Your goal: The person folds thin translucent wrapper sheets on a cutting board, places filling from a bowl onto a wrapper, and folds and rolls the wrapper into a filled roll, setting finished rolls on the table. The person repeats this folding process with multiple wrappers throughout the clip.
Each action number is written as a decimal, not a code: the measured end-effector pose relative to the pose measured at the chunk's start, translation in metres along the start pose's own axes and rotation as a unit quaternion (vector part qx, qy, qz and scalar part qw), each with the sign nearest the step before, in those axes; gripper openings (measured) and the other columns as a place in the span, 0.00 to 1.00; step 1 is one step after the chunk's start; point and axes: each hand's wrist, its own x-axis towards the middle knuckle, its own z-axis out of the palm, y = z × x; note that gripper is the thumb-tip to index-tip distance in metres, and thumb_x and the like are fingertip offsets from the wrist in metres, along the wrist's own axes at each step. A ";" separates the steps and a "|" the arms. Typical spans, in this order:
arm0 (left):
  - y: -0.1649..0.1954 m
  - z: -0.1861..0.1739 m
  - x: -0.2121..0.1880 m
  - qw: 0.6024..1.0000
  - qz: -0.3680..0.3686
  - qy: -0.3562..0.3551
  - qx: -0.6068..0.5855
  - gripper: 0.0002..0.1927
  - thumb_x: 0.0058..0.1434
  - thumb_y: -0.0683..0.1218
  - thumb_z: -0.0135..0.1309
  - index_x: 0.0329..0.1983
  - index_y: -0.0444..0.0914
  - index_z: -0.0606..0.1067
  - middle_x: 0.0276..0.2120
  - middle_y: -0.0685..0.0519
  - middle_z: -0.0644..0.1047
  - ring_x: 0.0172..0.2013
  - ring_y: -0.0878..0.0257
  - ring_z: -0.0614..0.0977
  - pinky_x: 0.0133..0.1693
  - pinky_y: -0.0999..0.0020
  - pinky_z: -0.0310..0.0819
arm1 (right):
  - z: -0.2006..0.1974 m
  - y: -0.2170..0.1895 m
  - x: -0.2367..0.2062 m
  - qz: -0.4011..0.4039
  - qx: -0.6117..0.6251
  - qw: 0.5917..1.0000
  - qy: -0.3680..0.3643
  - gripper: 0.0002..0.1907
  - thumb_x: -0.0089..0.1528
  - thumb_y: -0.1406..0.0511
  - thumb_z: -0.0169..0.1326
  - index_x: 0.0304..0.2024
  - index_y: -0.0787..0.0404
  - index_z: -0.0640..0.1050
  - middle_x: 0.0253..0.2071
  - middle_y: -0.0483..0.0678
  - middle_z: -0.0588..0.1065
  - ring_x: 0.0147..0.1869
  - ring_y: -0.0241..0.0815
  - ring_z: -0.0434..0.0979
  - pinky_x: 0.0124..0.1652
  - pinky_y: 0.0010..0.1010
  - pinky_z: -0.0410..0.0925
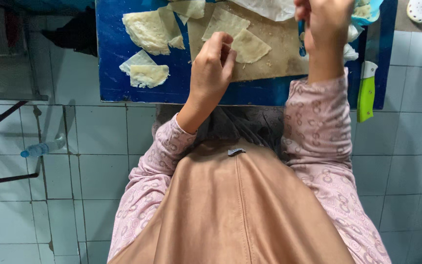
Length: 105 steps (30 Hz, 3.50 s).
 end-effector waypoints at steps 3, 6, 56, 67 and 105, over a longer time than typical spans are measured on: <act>0.002 0.001 -0.001 1.000 0.006 0.008 0.005 0.09 0.67 0.38 0.56 0.49 0.36 0.71 0.38 0.47 0.79 0.36 0.57 0.84 0.39 0.64 0.79 | 0.002 -0.037 -0.044 0.002 -0.029 0.999 -0.017 0.03 0.70 0.73 0.54 0.42 0.69 0.79 0.35 0.50 0.79 0.30 0.34 0.76 0.31 0.22 0.68; 0.004 0.002 -0.003 1.000 0.014 0.010 0.005 0.09 0.68 0.38 0.56 0.49 0.36 0.71 0.39 0.48 0.79 0.35 0.58 0.84 0.39 0.66 0.80 | 0.012 -0.066 -0.080 0.031 -0.099 0.995 -0.001 0.07 0.70 0.74 0.53 0.45 0.70 0.82 0.38 0.48 0.80 0.35 0.32 0.77 0.34 0.21 0.69; -0.004 0.004 0.003 0.996 0.076 -0.027 0.025 0.07 0.62 0.39 0.61 0.42 0.36 0.76 0.43 0.47 0.73 0.40 0.50 0.82 0.41 0.59 0.78 | 0.062 -0.046 -0.061 0.016 -0.231 0.962 -0.144 0.05 0.71 0.75 0.52 0.50 0.68 0.76 0.41 0.47 0.81 0.47 0.34 0.84 0.47 0.23 0.76; -0.007 0.004 0.004 0.995 0.086 -0.013 0.045 0.11 0.63 0.39 0.61 0.46 0.37 0.74 0.46 0.46 0.72 0.44 0.46 0.81 0.43 0.56 0.78 | 0.070 -0.031 -0.064 0.008 -0.197 0.967 -0.163 0.10 0.67 0.78 0.59 0.48 0.66 0.74 0.44 0.46 0.79 0.49 0.33 0.82 0.51 0.24 0.75; -0.037 0.015 0.027 0.972 0.175 -0.083 0.133 0.07 0.63 0.41 0.59 0.39 0.37 0.72 0.38 0.48 0.74 0.43 0.48 0.79 0.45 0.57 0.74 | 0.052 -0.032 -0.074 -0.329 -0.491 0.774 -0.227 0.04 0.68 0.71 0.61 0.44 0.63 0.79 0.48 0.49 0.74 0.55 0.49 0.72 0.58 0.40 0.63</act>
